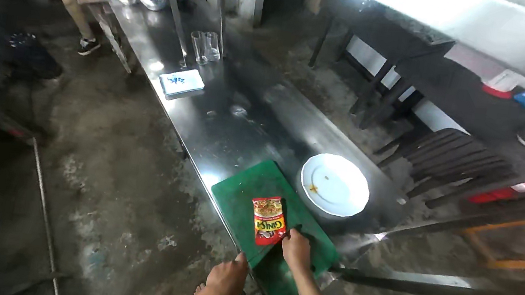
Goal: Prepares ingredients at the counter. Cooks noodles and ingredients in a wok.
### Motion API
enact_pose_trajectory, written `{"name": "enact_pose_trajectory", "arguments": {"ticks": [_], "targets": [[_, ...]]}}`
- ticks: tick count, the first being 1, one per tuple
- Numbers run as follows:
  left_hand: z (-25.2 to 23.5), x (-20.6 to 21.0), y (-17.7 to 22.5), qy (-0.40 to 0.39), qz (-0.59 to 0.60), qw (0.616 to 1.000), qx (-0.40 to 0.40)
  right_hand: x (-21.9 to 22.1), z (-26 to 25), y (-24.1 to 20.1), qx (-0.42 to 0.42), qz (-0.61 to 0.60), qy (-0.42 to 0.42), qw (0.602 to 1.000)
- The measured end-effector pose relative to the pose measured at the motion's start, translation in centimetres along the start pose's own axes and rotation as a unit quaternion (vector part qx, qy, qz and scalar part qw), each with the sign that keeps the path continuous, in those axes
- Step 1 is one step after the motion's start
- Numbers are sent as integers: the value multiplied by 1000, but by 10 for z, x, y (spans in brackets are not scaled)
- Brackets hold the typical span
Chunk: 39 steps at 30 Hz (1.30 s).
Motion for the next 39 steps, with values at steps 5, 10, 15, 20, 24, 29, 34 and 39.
{"name": "enact_pose_trajectory", "arguments": {"ticks": [5, 10, 15, 20, 24, 29, 34, 39], "targets": [[12, 7, -17, -24, 23, 999, -30, 1, 1, -3, 9, 7, 13, 1000], [40, 13, -40, -54, 20, 996, -63, 7, 3, 0, -2, 3, 38, 999], [68, 15, -83, -78, 58, 992, -85, 18, -9, 16, 0, -105, 24, 994], [69, -36, -99, 40, 34, 998, -23, 25, -15, 61, 55, -391, 8, 919], [-26, -97, -58, 153, 46, 986, 37, 15, -13, 47, -1, -291, 3, 957], [-150, -111, -34, 231, 20, 962, 143, 0, -28, -8, -64, -83, 31, 994], [-125, -92, -2, 214, 100, 962, 134, -6, -42, -40, -62, -14, -10, 998], [-129, -54, -4, 71, 482, 873, 15, 4, -47, -36, -27, -330, -110, 937]]}}
Point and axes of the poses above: each hand's wrist, its own z-axis away from the middle knuckle, its own x-axis out of the palm, y = z × x, the point moved 2 cm from there along -z, towards the middle knuckle, and after that the axes turned 13 degrees about z, right-handed, at the moved point
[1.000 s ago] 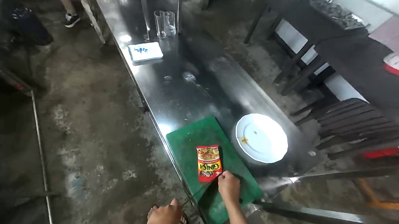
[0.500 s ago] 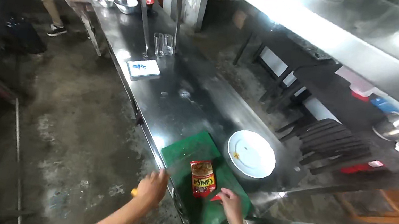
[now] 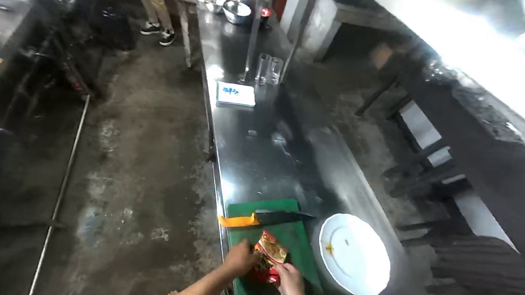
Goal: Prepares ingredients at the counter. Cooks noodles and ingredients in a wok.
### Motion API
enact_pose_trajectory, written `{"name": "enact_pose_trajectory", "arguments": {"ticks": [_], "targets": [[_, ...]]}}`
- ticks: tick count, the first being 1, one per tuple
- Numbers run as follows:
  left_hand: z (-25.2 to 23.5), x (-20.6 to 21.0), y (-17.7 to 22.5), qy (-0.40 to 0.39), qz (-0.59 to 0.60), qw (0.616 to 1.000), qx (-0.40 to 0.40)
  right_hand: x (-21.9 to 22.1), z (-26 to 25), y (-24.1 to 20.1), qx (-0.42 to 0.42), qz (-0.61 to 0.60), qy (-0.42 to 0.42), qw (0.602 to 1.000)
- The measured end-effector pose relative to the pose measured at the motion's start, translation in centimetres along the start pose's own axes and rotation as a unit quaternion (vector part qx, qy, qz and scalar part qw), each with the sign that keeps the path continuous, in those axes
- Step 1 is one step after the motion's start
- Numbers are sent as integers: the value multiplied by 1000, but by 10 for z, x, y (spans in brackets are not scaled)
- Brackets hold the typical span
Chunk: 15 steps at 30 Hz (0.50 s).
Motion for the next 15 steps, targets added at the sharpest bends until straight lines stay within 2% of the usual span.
{"name": "enact_pose_trajectory", "arguments": {"ticks": [2, 4, 7, 10, 12, 13, 15], "targets": [[5, -1, -3, -30, 174, 983, -52, -3, 9, -8, 33, -117, -52, 991], [21, -9, 0, -29, 248, 966, -66, -11, 19, -15, 57, -142, -106, 982], [59, -41, -2, -4, 236, 971, -49, -23, 29, -20, 33, -77, -158, 984], [115, -87, -25, 48, 181, 981, -47, -2, 47, -22, -28, 79, -212, 974], [153, -115, -62, 95, 157, 982, -54, 48, 76, -12, -80, 189, -308, 929], [170, -128, -85, 129, 147, 979, -54, 82, 93, -3, -119, 266, -348, 891], [208, -149, -129, 189, 127, 971, -66, 152, 120, 24, -221, 454, -360, 784]]}}
Point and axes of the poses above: each hand's wrist, its own z-axis away from the middle knuckle, its own x-axis out of the palm, y = z × x, the point moved 2 cm from there along -z, towards the middle knuckle, and after that the axes turned 13 degrees about z, right-handed, at the moved point
